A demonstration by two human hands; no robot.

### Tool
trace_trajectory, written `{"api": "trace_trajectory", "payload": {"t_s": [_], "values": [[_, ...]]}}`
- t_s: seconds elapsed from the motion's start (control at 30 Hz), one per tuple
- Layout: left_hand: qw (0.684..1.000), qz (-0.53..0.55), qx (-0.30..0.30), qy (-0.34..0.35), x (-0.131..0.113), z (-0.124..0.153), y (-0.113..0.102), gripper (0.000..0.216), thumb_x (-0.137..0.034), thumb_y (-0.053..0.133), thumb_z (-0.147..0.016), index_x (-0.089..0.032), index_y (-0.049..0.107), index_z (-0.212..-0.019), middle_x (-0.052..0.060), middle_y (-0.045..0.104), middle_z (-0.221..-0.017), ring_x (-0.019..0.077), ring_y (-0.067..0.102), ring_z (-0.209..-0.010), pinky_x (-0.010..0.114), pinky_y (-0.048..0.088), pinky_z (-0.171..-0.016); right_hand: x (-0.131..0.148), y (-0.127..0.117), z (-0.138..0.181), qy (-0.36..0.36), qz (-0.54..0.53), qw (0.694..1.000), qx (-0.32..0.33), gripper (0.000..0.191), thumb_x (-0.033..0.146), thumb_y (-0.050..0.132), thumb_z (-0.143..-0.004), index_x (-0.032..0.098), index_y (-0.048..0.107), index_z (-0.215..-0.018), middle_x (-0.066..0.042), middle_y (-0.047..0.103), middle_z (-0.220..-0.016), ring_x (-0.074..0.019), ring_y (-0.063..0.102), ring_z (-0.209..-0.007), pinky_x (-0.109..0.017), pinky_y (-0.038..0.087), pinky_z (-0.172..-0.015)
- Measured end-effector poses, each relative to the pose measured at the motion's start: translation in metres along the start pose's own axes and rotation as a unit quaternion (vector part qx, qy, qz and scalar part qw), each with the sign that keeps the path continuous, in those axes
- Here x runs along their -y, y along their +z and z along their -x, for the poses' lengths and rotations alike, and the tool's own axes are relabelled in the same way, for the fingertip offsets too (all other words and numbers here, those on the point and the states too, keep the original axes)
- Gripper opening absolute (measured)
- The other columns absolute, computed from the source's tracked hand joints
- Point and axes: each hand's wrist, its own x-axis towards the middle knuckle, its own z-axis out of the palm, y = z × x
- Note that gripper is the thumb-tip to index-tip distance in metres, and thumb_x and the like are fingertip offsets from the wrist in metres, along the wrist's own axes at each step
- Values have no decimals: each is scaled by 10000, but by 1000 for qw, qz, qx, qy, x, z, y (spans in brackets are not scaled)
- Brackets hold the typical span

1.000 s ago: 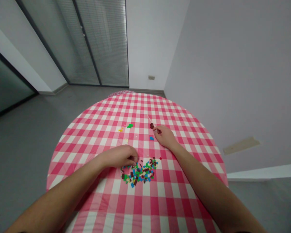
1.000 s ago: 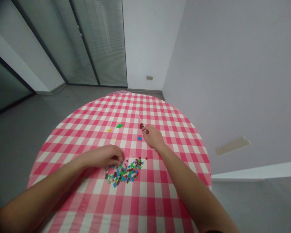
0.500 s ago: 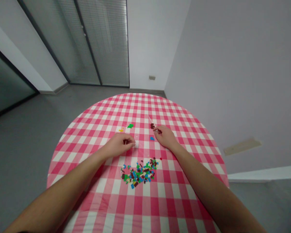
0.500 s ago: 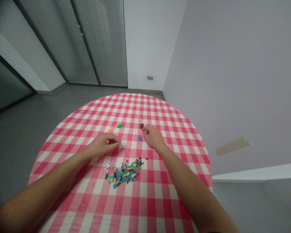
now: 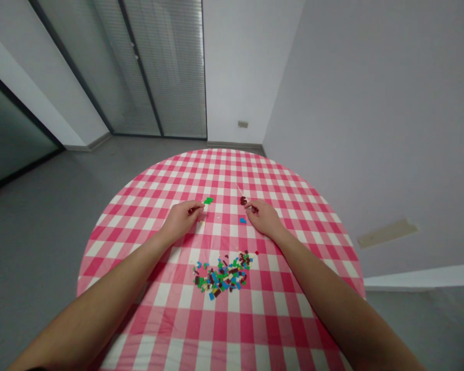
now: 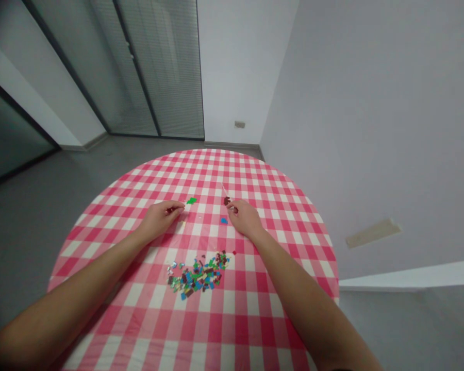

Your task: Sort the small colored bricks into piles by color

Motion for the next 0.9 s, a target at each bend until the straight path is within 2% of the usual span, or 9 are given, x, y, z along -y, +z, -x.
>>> {"api": "trace_trajectory", "payload": {"t_s": [0.17,0.37,0.53,0.7,0.9], "values": [[1000,-14,5,5,1,-1,2,152,-229,562,-874,-224,701,-934,41,760,-939,208,687,-869,330,527,-774,-1,1,0,-6,-4,1000,0,200,220,566,-892,193,726,-1009,-79,705,-975,-177,620,-785,-283,445,-682],[1000,1,16,12,1,-2,4,227,-241,530,-907,-212,712,-1040,71,762,-1027,225,691,-911,349,522,-816,-2,2,0,-6,-6,1000,-2,202,227,568,-893,186,728,-1009,-85,702,-984,-185,621,-795,-288,446,-688],[999,-33,20,26,-1,-3,4,176,-235,566,-881,-231,729,-949,62,765,-989,242,677,-914,362,503,-817,-2,2,0,-7,-11,1000,-8,208,212,570,-885,184,728,-1016,-90,704,-995,-189,622,-802,-294,453,-716],[994,-69,21,85,-4,-6,5,164,-202,569,-860,-203,728,-821,65,757,-884,228,658,-885,407,454,-901,0,1,0,-3,-7,1000,-5,203,211,577,-882,191,729,-1015,-87,703,-987,-187,619,-796,-289,447,-702],[992,-96,27,73,0,-7,7,183,-238,571,-877,-209,752,-878,72,756,-892,228,629,-859,387,455,-834,0,0,0,1,-8,1000,-4,201,216,574,-889,188,729,-1014,-90,701,-987,-186,619,-789,-290,447,-689]]}}
